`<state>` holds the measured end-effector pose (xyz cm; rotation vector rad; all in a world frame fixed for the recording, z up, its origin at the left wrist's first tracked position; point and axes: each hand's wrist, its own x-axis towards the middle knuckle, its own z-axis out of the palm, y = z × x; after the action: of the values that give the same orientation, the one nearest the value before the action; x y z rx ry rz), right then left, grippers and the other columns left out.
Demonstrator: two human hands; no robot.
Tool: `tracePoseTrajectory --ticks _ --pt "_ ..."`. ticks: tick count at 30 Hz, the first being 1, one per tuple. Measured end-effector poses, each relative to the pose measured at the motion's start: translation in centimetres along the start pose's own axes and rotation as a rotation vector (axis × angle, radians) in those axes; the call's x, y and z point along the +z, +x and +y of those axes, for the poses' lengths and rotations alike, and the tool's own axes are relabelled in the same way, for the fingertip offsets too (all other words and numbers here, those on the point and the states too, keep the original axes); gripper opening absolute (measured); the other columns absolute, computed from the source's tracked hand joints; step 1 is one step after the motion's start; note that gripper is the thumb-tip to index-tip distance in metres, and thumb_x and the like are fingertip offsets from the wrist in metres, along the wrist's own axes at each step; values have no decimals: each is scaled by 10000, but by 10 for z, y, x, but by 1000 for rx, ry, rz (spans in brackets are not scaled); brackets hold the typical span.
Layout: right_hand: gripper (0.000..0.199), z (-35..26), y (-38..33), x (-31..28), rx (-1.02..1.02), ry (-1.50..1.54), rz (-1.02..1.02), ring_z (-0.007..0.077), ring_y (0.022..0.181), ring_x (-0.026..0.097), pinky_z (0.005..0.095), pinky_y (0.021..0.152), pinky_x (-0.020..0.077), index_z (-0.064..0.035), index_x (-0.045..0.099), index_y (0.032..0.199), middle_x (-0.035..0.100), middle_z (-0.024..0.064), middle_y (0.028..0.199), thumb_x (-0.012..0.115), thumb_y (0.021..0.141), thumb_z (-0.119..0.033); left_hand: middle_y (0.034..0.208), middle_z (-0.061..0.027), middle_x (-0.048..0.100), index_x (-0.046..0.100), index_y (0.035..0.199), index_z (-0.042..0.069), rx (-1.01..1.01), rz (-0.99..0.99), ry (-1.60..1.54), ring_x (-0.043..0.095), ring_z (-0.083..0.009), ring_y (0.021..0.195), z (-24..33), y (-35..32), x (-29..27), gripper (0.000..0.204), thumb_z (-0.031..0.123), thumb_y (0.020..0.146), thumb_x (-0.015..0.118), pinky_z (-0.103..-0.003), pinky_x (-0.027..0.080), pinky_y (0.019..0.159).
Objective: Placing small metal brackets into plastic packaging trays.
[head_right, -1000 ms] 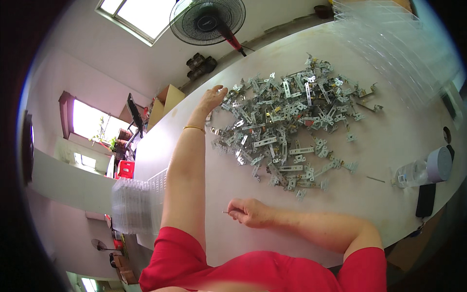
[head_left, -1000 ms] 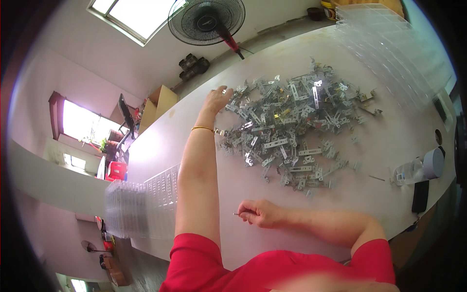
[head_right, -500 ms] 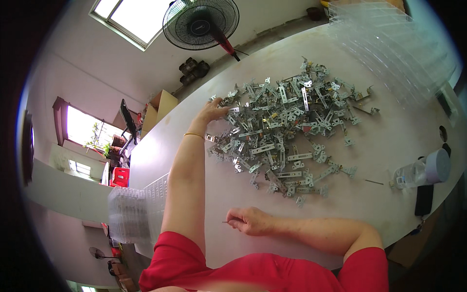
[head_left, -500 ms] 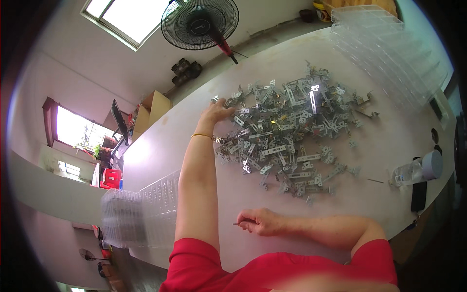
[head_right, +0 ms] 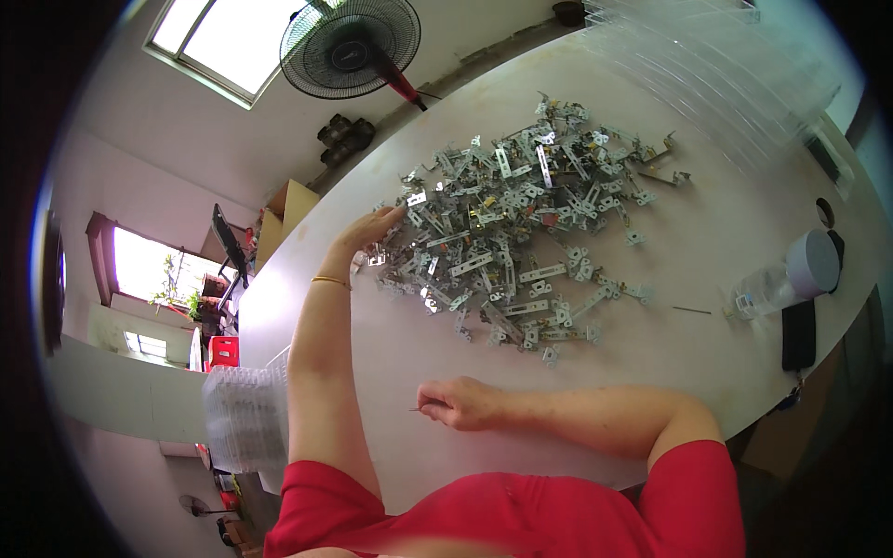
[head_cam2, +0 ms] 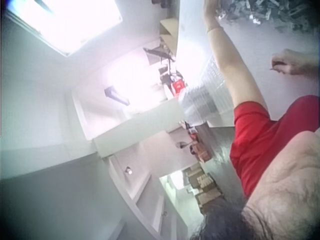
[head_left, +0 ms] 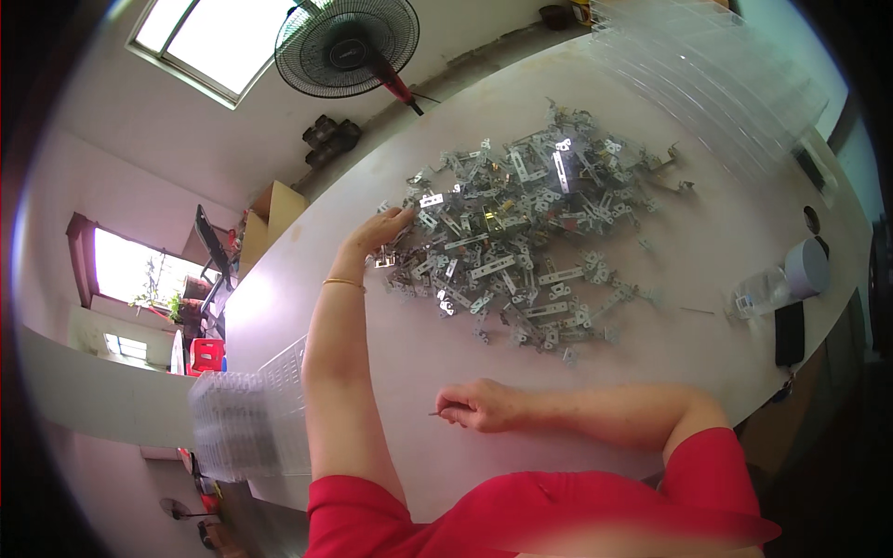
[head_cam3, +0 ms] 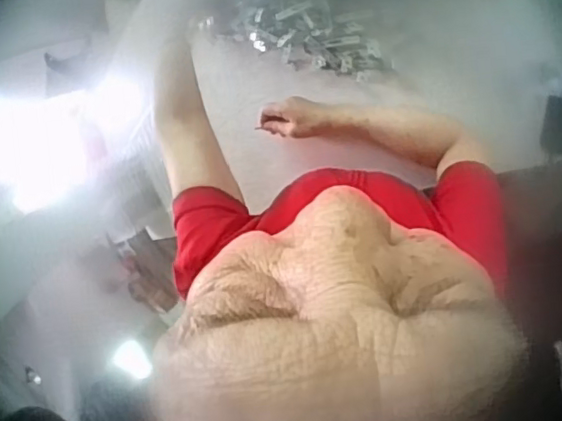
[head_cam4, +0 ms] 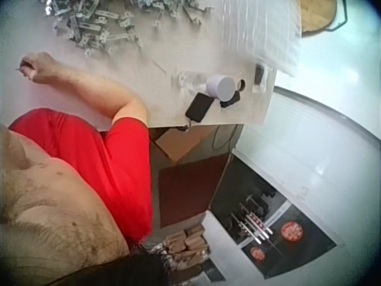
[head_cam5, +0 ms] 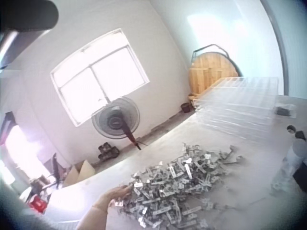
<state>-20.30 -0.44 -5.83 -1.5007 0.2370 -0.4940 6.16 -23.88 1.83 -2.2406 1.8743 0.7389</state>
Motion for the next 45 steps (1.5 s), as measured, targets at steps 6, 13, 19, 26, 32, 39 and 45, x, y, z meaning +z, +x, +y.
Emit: tracePoseTrajectory --ticks 6,13,19,26,32,39,45 --pt "121 0 2 3 -17 -39 -38 258 762 653 378 697 506 -55 588 1028 672 94 832 593 946 -144 1188 -236 626 489 1374 73 -153 -73 -45 703 -379 837 5 -35 0 799 694 874 433 -485 578 689" --pt "111 2 3 5 -28 -17 -35 268 798 669 377 723 519 -53 588 1024 686 105 851 590 948 -134 1265 -190 604 474 1409 118 -215 -112 -1 703 -342 812 8 -54 6 769 689 896 422 -445 586 675" --pt "101 6 2 5 -44 -39 -4 271 782 675 379 710 524 -47 594 1002 687 105 831 602 936 -123 1245 -228 620 417 1435 69 -179 -34 -75 713 -344 874 13 -62 18 751 607 915 488 -449 584 669" --pt "116 13 3 7 -60 -54 3 290 800 686 396 717 529 -48 599 1012 697 113 832 597 935 -136 1312 -216 590 509 1371 49 -76 379 231 633 -385 1078 15 -53 30 573 415 937 582 -425 488 941" --pt "140 4 3 5 -29 -69 -21 306 821 685 414 738 523 -49 591 1020 699 115 839 588 944 -166 1304 -210 575 548 1309 22 417 600 20 566 -366 1200 105 -91 26 534 348 900 654 -424 443 1005" --pt "142 2 4 4 3 -85 -45 318 850 678 423 745 517 -51 589 1021 696 126 874 596 939 -167 1288 -186 563 542 1333 77 472 531 63 545 -362 1196 112 -75 38 574 335 839 679 -428 442 1001" --pt "151 2 3 4 36 -64 -39 336 875 668 433 772 513 -60 596 1039 690 149 896 606 934 -168 1158 -188 582 609 1247 75 455 557 146 567 -367 1105 112 -83 40 474 270 816 635 -435 457 959"
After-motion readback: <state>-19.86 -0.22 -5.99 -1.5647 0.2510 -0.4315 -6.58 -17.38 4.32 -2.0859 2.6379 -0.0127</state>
